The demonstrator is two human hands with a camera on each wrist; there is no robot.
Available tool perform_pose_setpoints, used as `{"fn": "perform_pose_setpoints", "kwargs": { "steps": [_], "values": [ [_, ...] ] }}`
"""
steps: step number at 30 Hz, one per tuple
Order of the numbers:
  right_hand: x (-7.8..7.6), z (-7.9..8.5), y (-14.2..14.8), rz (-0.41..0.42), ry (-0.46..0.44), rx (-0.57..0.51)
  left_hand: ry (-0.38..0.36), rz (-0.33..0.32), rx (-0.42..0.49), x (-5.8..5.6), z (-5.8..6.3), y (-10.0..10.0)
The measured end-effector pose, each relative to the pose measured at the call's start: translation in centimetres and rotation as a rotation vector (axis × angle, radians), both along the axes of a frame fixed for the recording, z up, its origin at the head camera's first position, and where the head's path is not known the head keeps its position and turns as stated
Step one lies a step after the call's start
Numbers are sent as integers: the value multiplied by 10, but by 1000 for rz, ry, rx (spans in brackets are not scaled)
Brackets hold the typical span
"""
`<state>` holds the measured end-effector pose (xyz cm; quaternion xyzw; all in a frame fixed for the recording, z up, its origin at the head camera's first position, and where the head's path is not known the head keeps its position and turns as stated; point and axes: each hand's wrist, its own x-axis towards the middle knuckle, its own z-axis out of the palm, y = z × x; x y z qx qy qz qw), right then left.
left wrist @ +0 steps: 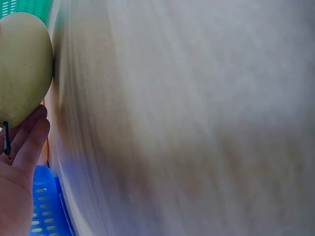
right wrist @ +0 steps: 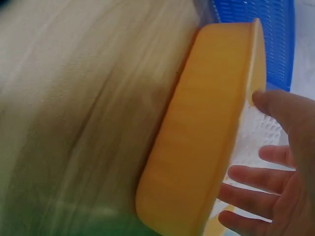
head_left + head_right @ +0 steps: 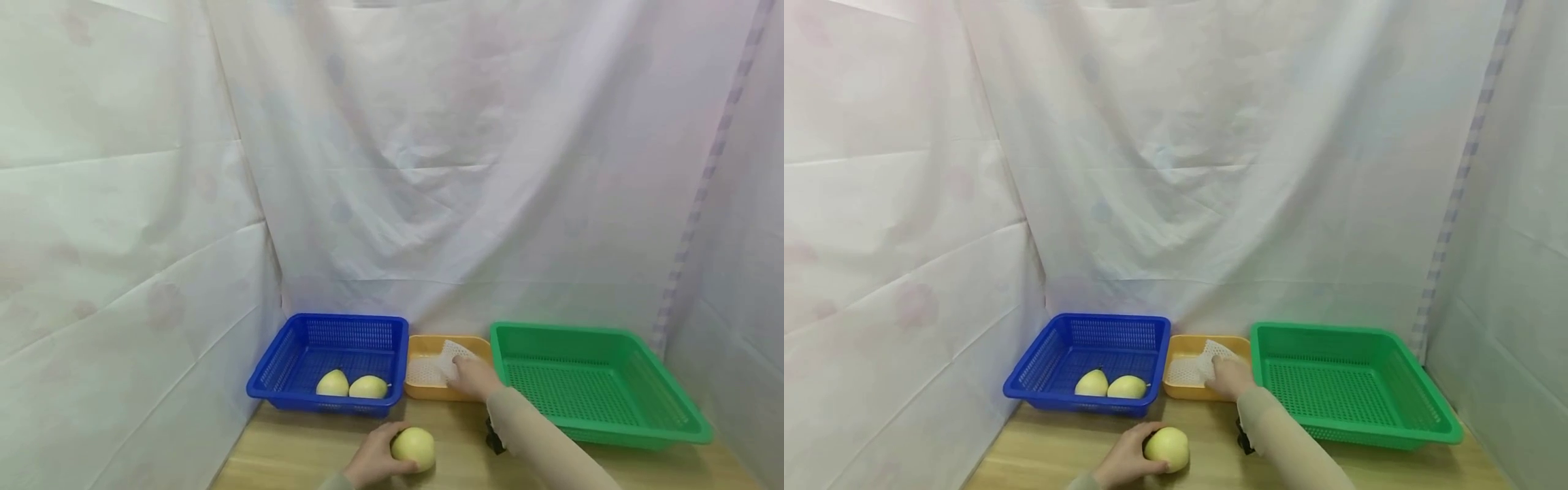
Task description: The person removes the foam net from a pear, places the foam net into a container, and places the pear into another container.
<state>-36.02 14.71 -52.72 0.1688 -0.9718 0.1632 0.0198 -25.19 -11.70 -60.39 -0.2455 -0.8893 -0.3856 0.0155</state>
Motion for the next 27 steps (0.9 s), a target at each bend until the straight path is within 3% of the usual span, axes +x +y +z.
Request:
{"fn": "perform_pose_setpoints", "kwargs": {
  "steps": [5,14,20,27],
  "values": [
    [3,-6,-2,-11,-82,23,-19,8,-19,0,-2,0],
    [10,-9,0,10,-235,52,1,-4,31,2,-1,1],
    [16,-4,4,32,-182,-57,6,6,22,3,0,1],
    [24,12,13,6,-132,-97,0,16,7,3,2,2]
  ]
}}
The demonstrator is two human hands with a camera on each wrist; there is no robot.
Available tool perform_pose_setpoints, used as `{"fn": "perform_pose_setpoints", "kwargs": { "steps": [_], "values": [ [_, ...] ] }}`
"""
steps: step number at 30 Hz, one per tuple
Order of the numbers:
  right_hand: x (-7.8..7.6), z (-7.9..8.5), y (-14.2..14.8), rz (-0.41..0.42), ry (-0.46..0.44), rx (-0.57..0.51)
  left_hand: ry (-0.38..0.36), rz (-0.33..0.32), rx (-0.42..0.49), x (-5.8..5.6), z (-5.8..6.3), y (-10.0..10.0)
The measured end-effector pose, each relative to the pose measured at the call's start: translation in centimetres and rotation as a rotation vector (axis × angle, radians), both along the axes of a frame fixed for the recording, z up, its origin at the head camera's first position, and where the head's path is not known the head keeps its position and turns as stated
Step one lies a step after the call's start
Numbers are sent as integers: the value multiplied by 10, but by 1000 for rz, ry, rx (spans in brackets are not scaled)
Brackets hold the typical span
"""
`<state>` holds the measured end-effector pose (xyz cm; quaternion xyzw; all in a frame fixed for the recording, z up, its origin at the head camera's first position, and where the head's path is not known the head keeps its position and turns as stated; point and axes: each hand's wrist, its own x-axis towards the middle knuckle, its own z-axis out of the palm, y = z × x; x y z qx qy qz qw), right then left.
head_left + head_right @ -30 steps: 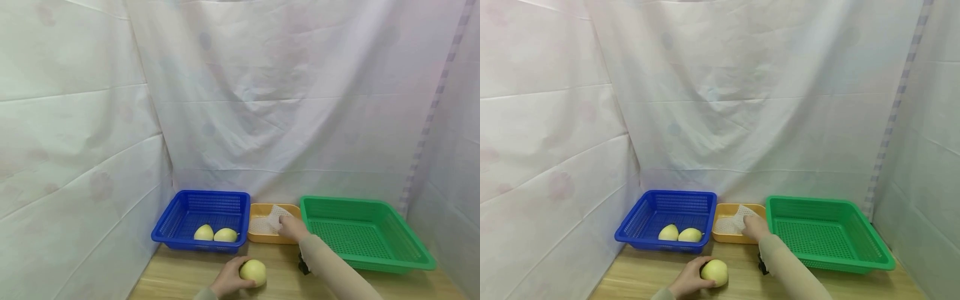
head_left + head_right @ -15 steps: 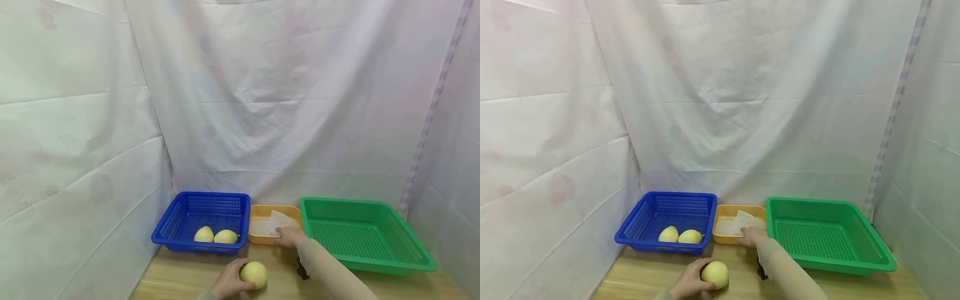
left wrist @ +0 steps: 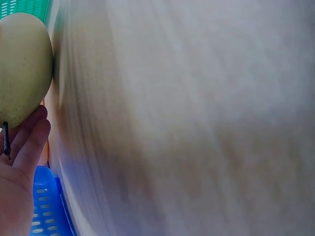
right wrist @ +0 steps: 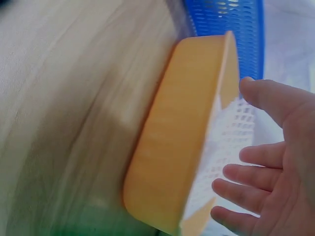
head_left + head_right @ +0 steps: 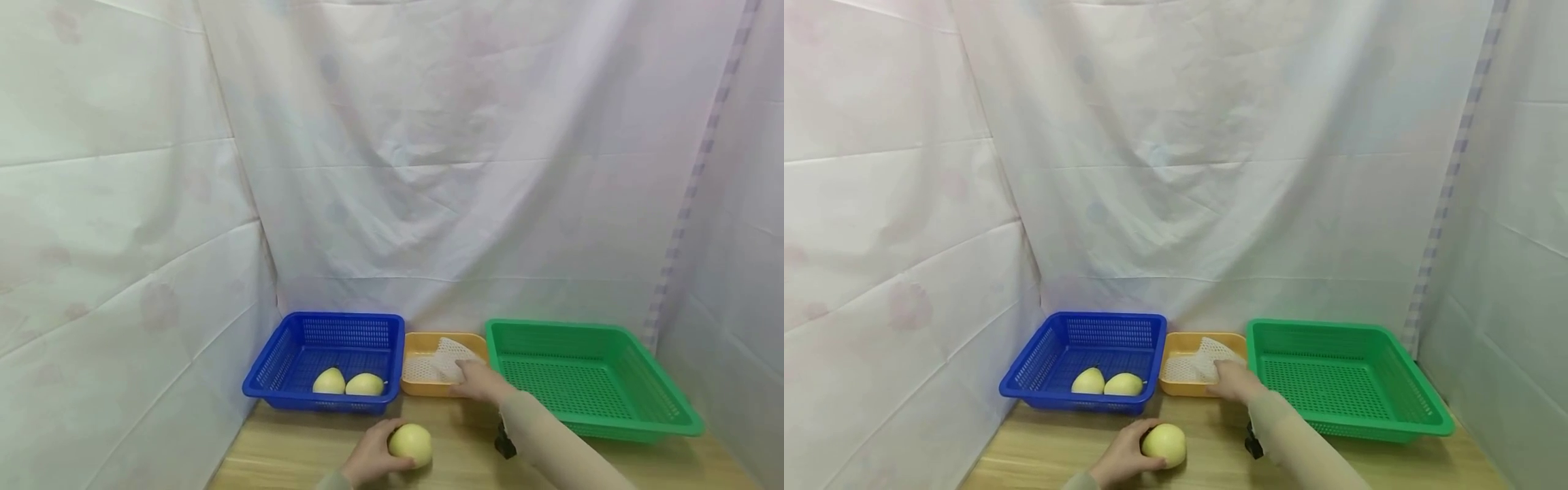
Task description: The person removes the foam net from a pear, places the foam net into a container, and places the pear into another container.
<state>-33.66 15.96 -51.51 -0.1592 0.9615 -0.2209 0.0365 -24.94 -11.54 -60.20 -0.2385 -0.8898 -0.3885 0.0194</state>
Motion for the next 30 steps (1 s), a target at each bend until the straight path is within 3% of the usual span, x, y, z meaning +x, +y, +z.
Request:
{"fn": "perform_pose_setpoints", "kwargs": {
  "steps": [7,13,21,30],
  "values": [
    [19,16,16,7,170,-1,-12,-2,8,0,0,-2],
    [33,12,40,-39,304,68,-14,-3,18,1,3,-3],
    [53,-4,71,-88,344,98,-12,-7,15,1,1,-2],
    [61,-19,85,-148,323,119,-2,-10,20,1,-1,-2]
  ]
}}
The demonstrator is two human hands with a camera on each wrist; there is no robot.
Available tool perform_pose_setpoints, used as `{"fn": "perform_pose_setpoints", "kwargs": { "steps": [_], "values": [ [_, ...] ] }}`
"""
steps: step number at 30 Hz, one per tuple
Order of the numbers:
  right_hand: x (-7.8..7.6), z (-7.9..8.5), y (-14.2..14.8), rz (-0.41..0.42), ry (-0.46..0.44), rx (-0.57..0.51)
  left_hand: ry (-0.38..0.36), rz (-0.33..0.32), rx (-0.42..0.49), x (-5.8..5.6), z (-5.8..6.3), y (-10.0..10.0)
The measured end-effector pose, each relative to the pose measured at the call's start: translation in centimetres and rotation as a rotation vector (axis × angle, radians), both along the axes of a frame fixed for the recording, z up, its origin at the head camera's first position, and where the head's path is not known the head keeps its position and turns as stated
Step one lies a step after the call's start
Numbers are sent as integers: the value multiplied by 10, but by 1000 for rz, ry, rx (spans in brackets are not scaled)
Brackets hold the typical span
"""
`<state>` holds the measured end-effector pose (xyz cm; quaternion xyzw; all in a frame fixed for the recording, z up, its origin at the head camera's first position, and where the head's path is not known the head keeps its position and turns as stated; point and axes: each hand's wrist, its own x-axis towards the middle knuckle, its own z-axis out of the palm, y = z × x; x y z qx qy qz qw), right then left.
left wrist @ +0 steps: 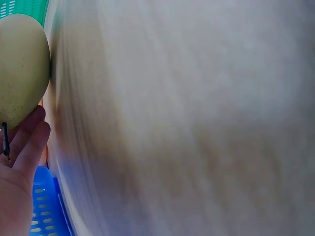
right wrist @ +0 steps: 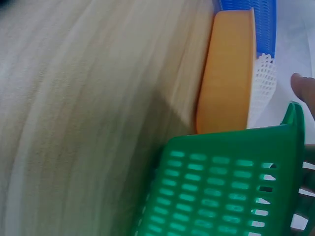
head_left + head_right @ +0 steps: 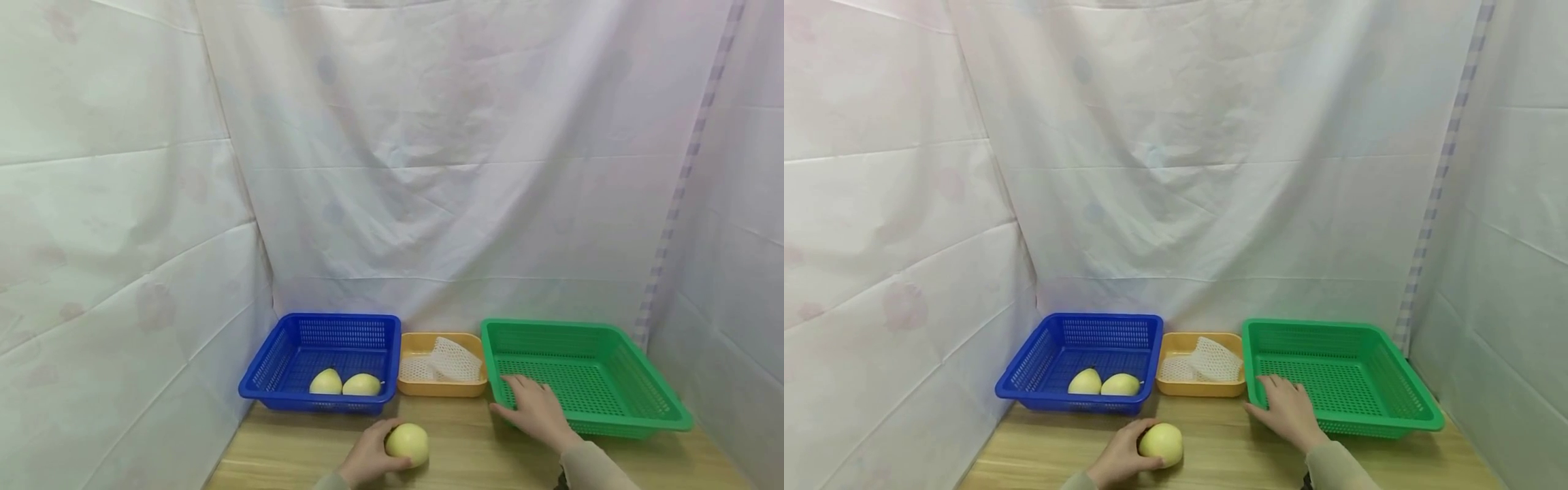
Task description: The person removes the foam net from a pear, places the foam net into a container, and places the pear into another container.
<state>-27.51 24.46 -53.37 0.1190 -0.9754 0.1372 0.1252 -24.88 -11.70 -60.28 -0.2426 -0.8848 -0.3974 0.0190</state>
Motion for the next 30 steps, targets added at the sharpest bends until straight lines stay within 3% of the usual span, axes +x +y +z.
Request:
{"fn": "perform_pose_setpoints", "kwargs": {
  "steps": [11,22,27,30],
  "values": [
    [6,-15,5,-17,-34,33,-50,21,-3,1,1,1],
    [6,-24,6,7,51,130,-37,28,-6,3,1,1],
    [4,-25,6,-1,44,105,-33,31,-6,3,2,1],
    [2,-22,4,-31,-9,15,-48,31,-11,3,2,1]
  ]
}}
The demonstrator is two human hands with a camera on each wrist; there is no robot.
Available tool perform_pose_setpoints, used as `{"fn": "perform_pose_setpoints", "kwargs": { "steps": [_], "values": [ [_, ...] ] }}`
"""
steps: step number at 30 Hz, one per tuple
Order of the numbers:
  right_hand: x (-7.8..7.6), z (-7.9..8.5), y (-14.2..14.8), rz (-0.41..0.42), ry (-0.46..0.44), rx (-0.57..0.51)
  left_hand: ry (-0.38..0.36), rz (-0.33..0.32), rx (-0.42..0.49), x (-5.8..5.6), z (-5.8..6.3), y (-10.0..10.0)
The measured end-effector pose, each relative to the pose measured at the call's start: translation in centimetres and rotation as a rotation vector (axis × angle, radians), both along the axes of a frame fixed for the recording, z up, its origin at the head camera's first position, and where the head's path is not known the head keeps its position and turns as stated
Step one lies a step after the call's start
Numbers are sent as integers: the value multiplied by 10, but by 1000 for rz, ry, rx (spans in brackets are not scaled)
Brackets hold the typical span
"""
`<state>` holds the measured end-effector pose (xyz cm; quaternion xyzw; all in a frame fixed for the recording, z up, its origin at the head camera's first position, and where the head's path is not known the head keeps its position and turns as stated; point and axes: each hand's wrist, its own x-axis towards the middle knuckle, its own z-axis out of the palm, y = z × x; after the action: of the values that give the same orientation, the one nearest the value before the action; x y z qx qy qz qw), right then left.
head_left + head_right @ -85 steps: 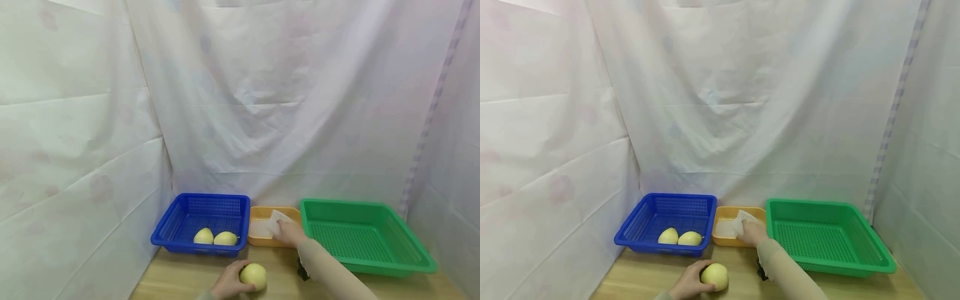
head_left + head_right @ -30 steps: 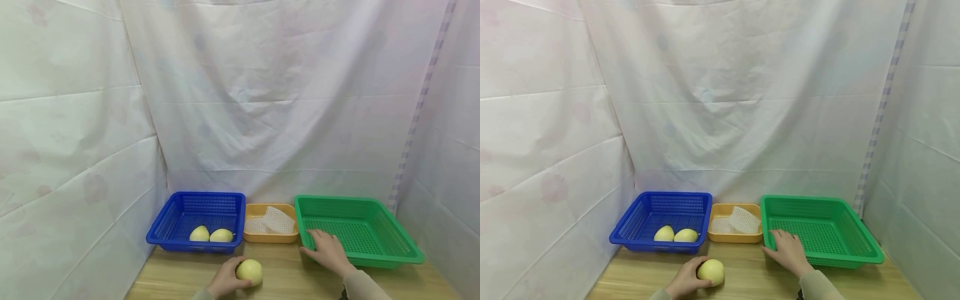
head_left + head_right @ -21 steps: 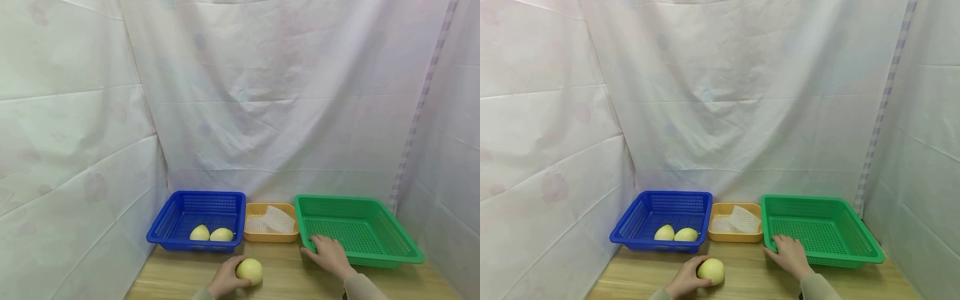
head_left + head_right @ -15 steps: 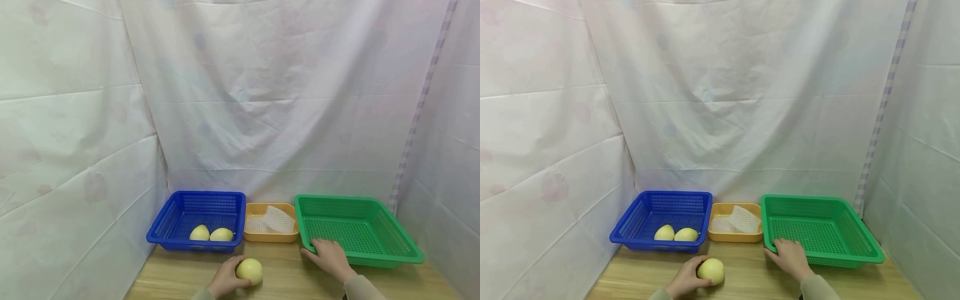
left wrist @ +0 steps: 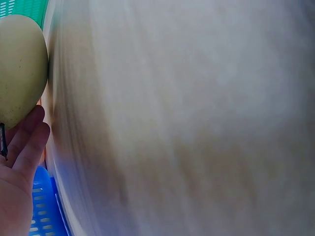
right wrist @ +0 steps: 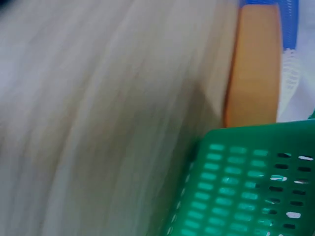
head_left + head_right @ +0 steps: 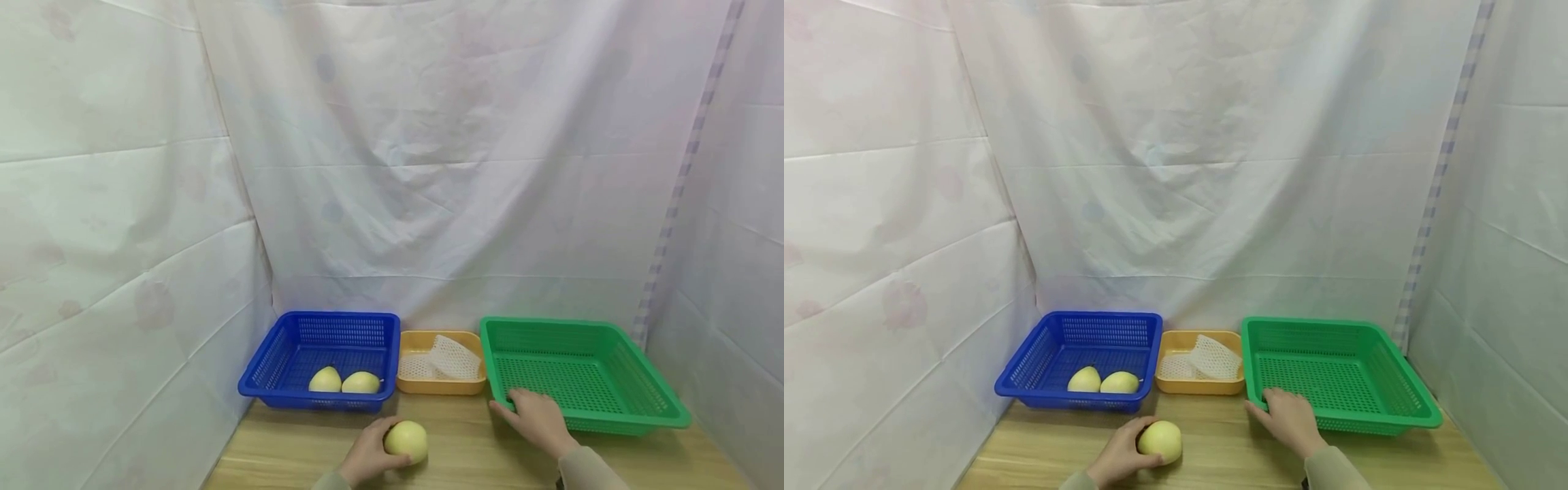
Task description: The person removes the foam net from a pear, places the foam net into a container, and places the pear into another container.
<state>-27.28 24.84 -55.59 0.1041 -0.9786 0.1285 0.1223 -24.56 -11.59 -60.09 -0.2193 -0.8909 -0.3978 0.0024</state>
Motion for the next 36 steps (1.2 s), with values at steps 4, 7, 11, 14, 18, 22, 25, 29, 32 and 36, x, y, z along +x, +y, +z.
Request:
{"fn": "perform_pose_setpoints", "kwargs": {
  "steps": [4,7,11,14,18,22,25,29,32,36],
  "values": [
    [-6,12,-11,-9,87,-106,-13,3,-3,0,-1,-2],
    [-12,24,-27,63,253,-98,-15,4,2,-1,-2,-3],
    [-18,36,-55,187,309,-62,-23,7,7,-2,-1,-3],
    [-22,39,-75,227,204,-51,-29,9,7,-2,-1,-3],
    [-28,39,-97,230,1,-101,-31,12,4,-2,0,-3],
    [-35,38,-112,230,-167,-203,-6,6,4,-4,-2,-4],
    [-40,34,-115,215,-232,-223,28,-4,0,-4,-4,-3],
    [-47,25,-113,170,-261,-148,42,-11,-12,-2,-7,-1],
    [-52,21,-111,142,-241,-69,32,-4,-13,-1,-6,1],
    [-56,21,-109,109,-186,-4,16,11,-11,0,-3,0]
  ]
}}
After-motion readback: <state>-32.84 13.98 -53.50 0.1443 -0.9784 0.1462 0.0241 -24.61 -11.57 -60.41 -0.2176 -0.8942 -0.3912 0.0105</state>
